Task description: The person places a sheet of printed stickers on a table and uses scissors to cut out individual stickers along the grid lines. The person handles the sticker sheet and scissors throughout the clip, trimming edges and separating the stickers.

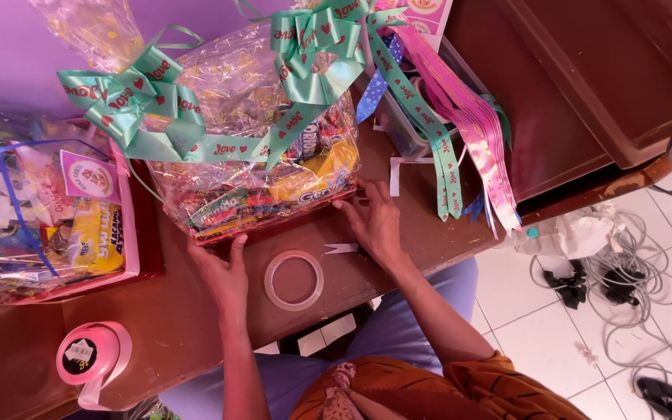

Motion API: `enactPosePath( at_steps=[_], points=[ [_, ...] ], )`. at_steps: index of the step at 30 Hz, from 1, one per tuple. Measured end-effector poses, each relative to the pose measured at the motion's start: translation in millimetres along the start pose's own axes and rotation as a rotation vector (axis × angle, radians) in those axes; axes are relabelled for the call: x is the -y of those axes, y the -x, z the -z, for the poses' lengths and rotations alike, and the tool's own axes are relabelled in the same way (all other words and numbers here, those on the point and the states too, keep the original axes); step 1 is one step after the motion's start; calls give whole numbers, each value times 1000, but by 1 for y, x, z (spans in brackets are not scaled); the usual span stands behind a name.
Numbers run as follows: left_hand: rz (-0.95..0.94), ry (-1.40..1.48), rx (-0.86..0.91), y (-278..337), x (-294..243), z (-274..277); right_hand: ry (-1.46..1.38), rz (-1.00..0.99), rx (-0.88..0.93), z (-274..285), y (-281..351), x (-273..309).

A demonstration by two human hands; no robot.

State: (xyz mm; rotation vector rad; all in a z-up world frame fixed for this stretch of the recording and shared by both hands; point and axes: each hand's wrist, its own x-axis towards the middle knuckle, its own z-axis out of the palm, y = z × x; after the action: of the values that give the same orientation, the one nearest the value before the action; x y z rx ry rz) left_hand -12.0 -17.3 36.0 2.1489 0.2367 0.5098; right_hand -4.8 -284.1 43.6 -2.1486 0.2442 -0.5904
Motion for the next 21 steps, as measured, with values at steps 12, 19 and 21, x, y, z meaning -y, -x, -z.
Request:
enactPosePath(
  at_steps=[12,19,21],
  points=[
    [31,37,16,0,-3,1,20,37,-6,1,0,3],
    [21,54,-2,1,-4,1,16,44,-16,1,0,8],
    [38,65,-9,1,1,-2,24,44,-20,1,0,6]
  ],
)
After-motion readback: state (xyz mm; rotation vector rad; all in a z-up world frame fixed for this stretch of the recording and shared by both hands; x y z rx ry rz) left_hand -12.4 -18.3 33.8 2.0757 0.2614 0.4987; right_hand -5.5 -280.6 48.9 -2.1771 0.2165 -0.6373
